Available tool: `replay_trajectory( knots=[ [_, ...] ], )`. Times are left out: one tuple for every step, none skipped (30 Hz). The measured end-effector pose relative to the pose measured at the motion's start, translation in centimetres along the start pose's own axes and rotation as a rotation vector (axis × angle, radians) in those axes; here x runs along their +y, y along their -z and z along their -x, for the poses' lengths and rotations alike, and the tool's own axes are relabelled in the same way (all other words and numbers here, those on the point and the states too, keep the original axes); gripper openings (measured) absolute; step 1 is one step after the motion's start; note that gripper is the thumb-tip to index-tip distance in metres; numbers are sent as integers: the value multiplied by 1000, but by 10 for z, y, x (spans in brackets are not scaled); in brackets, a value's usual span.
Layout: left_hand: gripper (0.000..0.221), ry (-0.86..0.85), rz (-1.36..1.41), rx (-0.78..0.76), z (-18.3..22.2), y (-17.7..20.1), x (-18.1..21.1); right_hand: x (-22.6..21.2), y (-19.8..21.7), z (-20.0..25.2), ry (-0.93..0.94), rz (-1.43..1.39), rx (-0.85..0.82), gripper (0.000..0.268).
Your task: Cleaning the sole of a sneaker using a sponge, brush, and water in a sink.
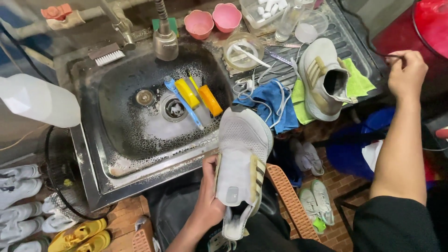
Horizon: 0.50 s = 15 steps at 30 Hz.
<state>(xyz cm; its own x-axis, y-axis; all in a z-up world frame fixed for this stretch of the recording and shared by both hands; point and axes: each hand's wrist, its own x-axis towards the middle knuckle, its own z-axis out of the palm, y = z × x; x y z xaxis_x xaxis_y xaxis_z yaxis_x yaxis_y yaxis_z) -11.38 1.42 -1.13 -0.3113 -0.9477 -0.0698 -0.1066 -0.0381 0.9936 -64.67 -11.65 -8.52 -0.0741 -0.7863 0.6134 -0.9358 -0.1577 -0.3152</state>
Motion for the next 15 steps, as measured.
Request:
replay_trajectory(
  knots=[
    [40,3,-2,8,-1,1,1,-7,0,0,3,-7,-3,29],
    [36,-13,18,14,-1,1,2,-13,0,0,-98,-24,-83,16],
    [32,-29,39,21,-1,2,3,-21,-1,-1,-198,-41,-166,8],
    [32,-27,38,30,-1,3,3,-20,-2,0,-192,-47,-170,8],
    [34,-38,32,46,-1,4,4,-19,-4,0,-172,-34,-197,9],
    [37,-48,28,58,-1,5,5,-18,-3,2,-155,-18,-225,11],
    [37,-44,29,63,-1,6,5,-19,-2,3,-152,-21,-230,11],
    [37,-52,30,72,-1,7,5,-19,-2,3,-136,-8,-236,12],
    [38,-60,30,81,0,9,6,-20,-2,4,-120,4,-243,13],
    [38,-58,30,90,2,10,4,-25,-1,3,-113,-1,-247,13],
    [39,-53,25,98,3,11,3,-30,1,2,-103,-9,-258,18],
    [40,-52,20,104,4,13,2,-34,3,0,-92,-17,-265,23],
    [40,-54,20,113,4,14,2,-24,3,4,-85,-21,-266,23],
    [39,-69,16,128,5,16,4,-13,-2,5,-93,-58,-246,31],
    [38,-84,13,143,6,19,5,-4,-7,5,-102,-95,-226,40]
  ],
)
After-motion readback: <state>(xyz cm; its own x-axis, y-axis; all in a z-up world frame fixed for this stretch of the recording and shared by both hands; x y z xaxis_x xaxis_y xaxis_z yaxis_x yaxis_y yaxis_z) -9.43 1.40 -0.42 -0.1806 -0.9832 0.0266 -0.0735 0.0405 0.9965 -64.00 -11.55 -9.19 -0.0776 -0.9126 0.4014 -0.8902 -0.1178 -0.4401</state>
